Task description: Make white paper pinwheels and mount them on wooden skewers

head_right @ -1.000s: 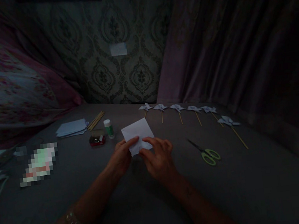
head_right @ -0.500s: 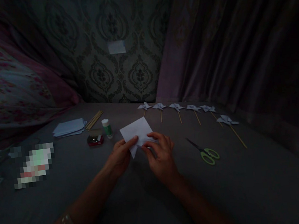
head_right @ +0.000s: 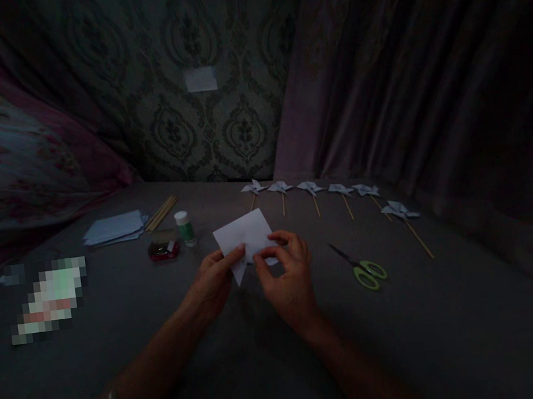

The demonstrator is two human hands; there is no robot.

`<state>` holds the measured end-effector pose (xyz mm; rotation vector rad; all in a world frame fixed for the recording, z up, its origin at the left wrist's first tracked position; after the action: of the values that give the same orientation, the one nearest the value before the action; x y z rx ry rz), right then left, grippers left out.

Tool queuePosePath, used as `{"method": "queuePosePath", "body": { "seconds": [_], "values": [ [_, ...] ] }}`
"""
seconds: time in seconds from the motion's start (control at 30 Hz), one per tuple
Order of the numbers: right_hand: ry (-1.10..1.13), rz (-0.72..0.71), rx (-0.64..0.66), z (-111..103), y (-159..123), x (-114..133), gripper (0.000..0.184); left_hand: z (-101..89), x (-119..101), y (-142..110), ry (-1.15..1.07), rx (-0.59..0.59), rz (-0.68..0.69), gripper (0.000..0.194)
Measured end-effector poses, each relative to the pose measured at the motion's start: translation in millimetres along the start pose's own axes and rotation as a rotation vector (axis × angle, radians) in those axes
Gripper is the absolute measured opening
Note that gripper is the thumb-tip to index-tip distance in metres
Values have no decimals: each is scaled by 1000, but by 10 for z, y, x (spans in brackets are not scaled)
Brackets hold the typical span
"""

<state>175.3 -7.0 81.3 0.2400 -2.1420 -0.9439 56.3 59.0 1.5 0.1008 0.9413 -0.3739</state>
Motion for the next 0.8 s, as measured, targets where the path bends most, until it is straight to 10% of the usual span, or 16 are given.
{"method": "queuePosePath", "body": {
  "seconds": [0.8],
  "values": [
    [-65,48,-30,-48,16,-56,6,27,39,-51,19,-16,-30,27]
  ]
}}
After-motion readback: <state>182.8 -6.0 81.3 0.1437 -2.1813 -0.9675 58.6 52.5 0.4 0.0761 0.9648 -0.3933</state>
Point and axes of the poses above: each hand's wrist, its own y-axis towards the middle knuckle, its own z-axis out of the palm, x = y × z, the point moved 10 cm from there along y, towards the middle knuckle, and after that the axes turned 6 degrees about x, right-handed, at the moved point
